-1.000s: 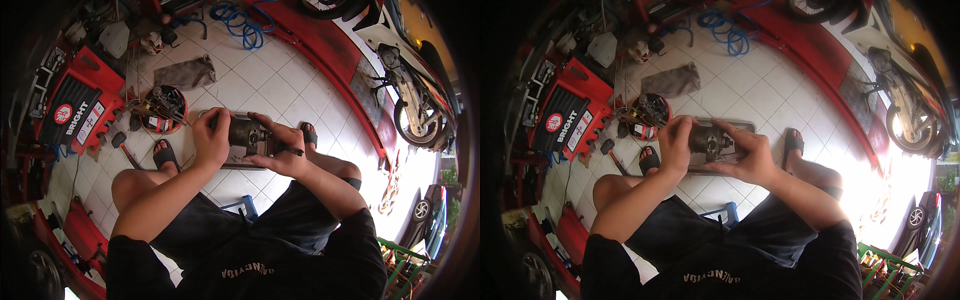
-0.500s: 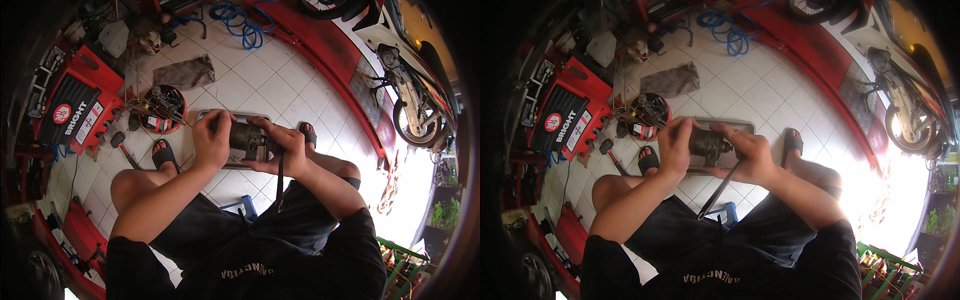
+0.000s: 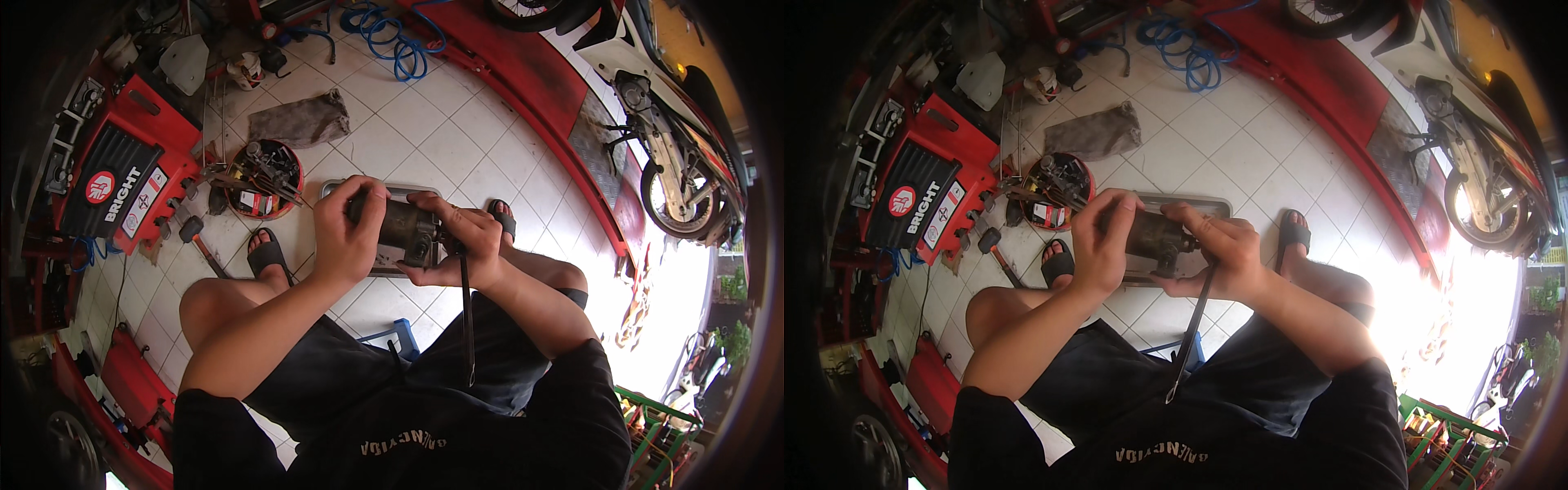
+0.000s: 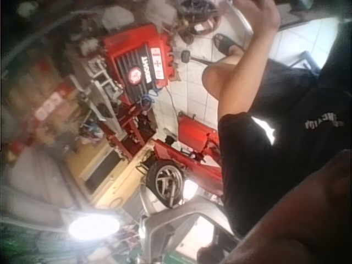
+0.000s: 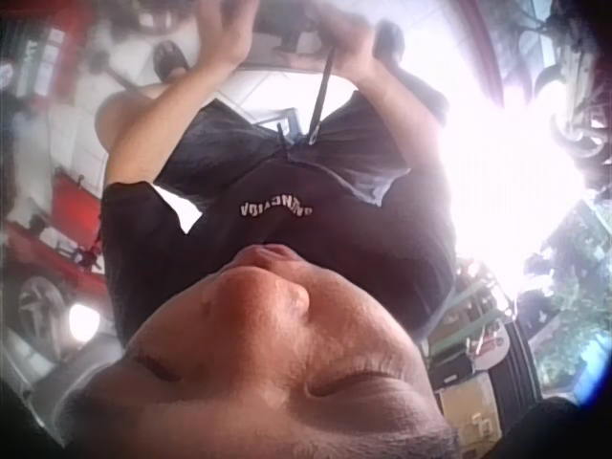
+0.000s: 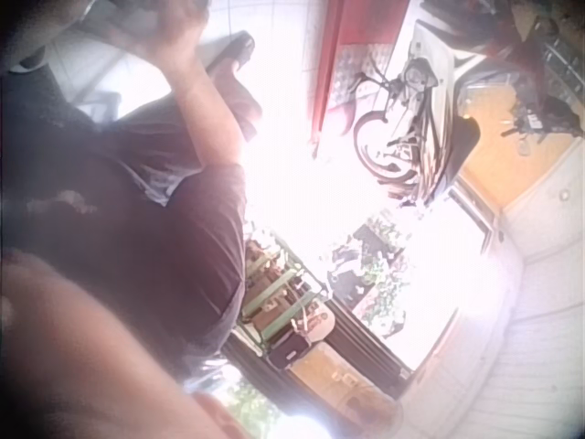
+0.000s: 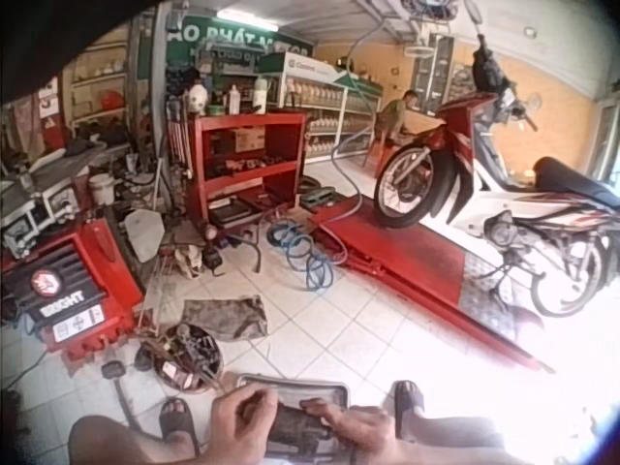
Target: The person sits on a low stool and uses a screwdriver to disassemble a cylindrical motorcycle part over a metal tray. They remove small components and place them into the tray, then continue to manipulate the main part with the tool.
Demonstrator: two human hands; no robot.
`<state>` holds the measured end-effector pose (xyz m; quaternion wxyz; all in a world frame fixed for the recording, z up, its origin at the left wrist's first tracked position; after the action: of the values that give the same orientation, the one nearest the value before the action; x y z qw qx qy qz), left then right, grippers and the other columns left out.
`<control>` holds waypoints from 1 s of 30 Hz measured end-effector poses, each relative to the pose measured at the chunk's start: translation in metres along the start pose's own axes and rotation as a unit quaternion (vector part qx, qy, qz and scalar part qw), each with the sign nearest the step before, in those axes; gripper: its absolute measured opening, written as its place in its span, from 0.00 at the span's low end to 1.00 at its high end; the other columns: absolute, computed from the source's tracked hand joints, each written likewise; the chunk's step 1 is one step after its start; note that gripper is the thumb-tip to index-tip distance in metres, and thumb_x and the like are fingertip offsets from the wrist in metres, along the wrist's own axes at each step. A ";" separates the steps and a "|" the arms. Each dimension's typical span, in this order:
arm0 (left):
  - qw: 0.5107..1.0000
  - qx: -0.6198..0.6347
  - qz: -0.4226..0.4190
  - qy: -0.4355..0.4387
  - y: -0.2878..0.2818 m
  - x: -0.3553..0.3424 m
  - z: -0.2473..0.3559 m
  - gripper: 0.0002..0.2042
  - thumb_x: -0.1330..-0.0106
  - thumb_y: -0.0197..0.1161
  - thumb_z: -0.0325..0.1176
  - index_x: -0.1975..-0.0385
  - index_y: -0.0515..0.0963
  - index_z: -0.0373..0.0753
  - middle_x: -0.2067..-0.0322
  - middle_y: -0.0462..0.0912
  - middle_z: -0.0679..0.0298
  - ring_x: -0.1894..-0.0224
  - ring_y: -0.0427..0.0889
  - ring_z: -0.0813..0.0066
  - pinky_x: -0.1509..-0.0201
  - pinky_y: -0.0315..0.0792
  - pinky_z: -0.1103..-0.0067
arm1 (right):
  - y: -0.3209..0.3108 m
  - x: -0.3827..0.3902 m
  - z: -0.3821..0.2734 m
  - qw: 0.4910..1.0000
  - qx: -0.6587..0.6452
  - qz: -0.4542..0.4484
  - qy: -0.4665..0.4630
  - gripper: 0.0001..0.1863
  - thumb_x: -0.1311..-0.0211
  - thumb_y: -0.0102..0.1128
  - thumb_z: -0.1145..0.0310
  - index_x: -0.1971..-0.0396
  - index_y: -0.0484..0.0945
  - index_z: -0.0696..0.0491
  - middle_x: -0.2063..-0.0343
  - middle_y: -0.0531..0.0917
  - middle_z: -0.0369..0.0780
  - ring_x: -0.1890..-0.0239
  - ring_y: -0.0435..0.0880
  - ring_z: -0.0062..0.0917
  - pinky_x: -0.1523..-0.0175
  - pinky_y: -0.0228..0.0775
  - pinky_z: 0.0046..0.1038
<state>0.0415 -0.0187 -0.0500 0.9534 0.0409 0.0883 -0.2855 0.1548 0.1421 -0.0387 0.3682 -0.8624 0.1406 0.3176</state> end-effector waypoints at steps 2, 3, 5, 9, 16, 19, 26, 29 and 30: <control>1.000 -0.020 0.002 0.017 -0.001 0.000 0.000 0.09 0.26 0.60 0.32 0.66 0.79 0.32 0.71 0.83 0.63 0.67 0.79 0.77 0.61 0.72 0.77 | 0.000 0.001 0.000 1.000 0.001 0.001 -0.004 0.43 0.63 0.85 0.62 0.45 0.77 0.65 0.60 0.88 0.47 0.64 0.92 0.36 0.60 0.85 0.31; 0.999 -0.030 0.002 0.025 -0.001 0.000 0.000 0.09 0.27 0.60 0.31 0.66 0.79 0.32 0.71 0.83 0.63 0.67 0.80 0.77 0.61 0.72 0.77 | 0.000 0.000 0.001 1.000 -0.001 0.004 -0.011 0.43 0.64 0.85 0.62 0.44 0.77 0.65 0.60 0.88 0.46 0.64 0.91 0.35 0.59 0.85 0.31; 0.998 -0.050 0.008 0.034 -0.002 -0.002 0.002 0.10 0.26 0.59 0.32 0.67 0.79 0.31 0.71 0.84 0.63 0.67 0.80 0.74 0.62 0.72 0.77 | 0.001 0.000 0.003 1.000 -0.005 0.003 -0.007 0.44 0.64 0.85 0.61 0.43 0.76 0.64 0.60 0.88 0.46 0.65 0.91 0.34 0.60 0.84 0.31; 0.993 0.054 0.002 -0.102 -0.008 -0.008 -0.021 0.10 0.27 0.58 0.34 0.65 0.80 0.34 0.69 0.85 0.63 0.67 0.83 0.70 0.60 0.74 0.77 | 0.001 0.004 -0.001 0.993 -0.015 -0.050 0.104 0.50 0.63 0.86 0.59 0.37 0.73 0.60 0.64 0.87 0.43 0.73 0.87 0.29 0.65 0.80 0.28; 0.734 0.524 -0.009 -0.431 -0.003 -0.006 -0.043 0.09 0.31 0.59 0.36 0.58 0.82 0.42 0.57 0.85 0.63 0.54 0.85 0.68 0.46 0.79 0.70 | -0.013 -0.018 -0.019 0.975 -0.061 -0.077 0.202 0.62 0.64 0.90 0.56 0.28 0.62 0.62 0.40 0.75 0.47 0.72 0.84 0.21 0.67 0.75 0.20; 0.763 0.515 -0.101 -0.378 -0.006 -0.006 -0.049 0.11 0.30 0.58 0.40 0.58 0.80 0.41 0.58 0.83 0.63 0.53 0.85 0.68 0.46 0.79 0.71 | -0.016 -0.022 -0.014 0.973 -0.089 -0.087 0.194 0.64 0.63 0.90 0.56 0.28 0.59 0.64 0.31 0.73 0.50 0.75 0.82 0.12 0.71 0.72 0.15; 0.784 0.475 -0.136 -0.377 -0.004 -0.009 -0.028 0.13 0.29 0.54 0.44 0.62 0.77 0.39 0.63 0.81 0.60 0.58 0.85 0.67 0.49 0.79 0.71 | -0.016 -0.020 -0.020 0.953 -0.219 -0.027 0.209 0.52 0.57 0.88 0.61 0.32 0.69 0.62 0.52 0.86 0.46 0.49 0.84 0.22 0.48 0.78 0.25; 0.771 0.497 -0.153 -0.367 -0.005 -0.007 -0.024 0.13 0.29 0.54 0.43 0.63 0.77 0.39 0.63 0.81 0.60 0.58 0.85 0.66 0.49 0.79 0.71 | -0.023 -0.017 -0.022 0.950 -0.182 -0.065 0.244 0.51 0.57 0.89 0.59 0.33 0.70 0.62 0.53 0.86 0.46 0.52 0.85 0.22 0.50 0.78 0.25; 0.772 0.494 -0.163 -0.365 -0.005 -0.008 -0.024 0.13 0.30 0.54 0.43 0.63 0.76 0.39 0.63 0.81 0.60 0.58 0.85 0.66 0.49 0.79 0.71 | -0.025 -0.015 -0.022 0.946 -0.174 -0.077 0.263 0.51 0.57 0.89 0.58 0.34 0.71 0.62 0.53 0.86 0.45 0.55 0.86 0.21 0.52 0.79 0.24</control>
<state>0.0291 -0.0157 -0.0719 0.7017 0.3835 -0.4142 -0.4348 0.1651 0.1432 -0.0038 0.1858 -0.9741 0.1086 0.0699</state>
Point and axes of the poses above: each hand's wrist, its own x-axis away from the middle knuckle, its own y-axis out of the palm, z = x × y, the point moved 1 cm from there along -x, towards the middle knuckle
